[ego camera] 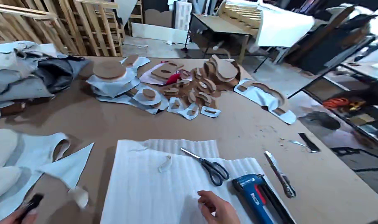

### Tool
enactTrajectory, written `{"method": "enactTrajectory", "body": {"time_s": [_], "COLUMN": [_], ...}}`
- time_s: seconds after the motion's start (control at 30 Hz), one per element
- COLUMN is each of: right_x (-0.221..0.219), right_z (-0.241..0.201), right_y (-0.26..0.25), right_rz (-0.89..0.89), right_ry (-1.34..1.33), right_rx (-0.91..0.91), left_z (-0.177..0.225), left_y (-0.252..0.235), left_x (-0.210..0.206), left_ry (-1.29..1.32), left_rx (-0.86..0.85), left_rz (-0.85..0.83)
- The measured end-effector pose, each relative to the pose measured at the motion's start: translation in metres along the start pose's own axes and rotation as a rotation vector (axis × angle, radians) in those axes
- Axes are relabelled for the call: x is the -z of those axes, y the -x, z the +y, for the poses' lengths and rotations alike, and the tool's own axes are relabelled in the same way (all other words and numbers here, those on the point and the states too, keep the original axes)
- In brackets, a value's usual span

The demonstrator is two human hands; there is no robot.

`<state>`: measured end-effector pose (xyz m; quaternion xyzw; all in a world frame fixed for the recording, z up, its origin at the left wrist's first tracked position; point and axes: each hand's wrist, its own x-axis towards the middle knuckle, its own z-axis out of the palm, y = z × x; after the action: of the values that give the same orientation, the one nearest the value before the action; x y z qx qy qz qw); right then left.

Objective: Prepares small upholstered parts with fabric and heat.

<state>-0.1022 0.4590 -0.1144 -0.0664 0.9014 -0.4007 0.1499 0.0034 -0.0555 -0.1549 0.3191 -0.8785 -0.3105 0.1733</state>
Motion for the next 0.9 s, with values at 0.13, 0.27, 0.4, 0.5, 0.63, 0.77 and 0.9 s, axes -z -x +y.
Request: {"method": "enactTrajectory", "body": {"time_s": [0.13, 0.27, 0.4, 0.5, 0.63, 0.77, 0.9], "right_x": [-0.014, -0.023, -0.008, 0.006, 0.010, 0.012, 0.006], "right_z": [-0.047, -0.096, -0.099, -0.095, -0.088, -0.084, -0.080], "right_y": [0.003, 0.013, 0.032, 0.053, 0.071, 0.081, 0.083], "right_rz": [-0.022, -0.111, -0.093, -0.108, -0.108, -0.112, -0.071], "right_ry": [-0.256, -0.543, -0.715, -0.810, -0.870, -0.879, -0.801], "right_rx": [0.227, 0.448, 0.497, 0.460, 0.433, 0.404, 0.525], "left_z": [0.138, 0.218, 0.240, 0.244, 0.245, 0.249, 0.250], "left_y": [0.060, 0.114, 0.140, 0.150, 0.160, 0.171, 0.183], "left_x": [-0.013, -0.036, -0.031, -0.018, -0.010, -0.008, -0.011], "left_ry": [0.523, 0.749, 0.795, 0.900, 1.068, 1.088, 0.972], "left_rx": [-0.097, -0.230, -0.389, -0.328, -0.271, -0.257, -0.269], "left_rz": [-0.231, -0.666, -0.770, -0.885, -1.043, -1.041, -0.902]}}
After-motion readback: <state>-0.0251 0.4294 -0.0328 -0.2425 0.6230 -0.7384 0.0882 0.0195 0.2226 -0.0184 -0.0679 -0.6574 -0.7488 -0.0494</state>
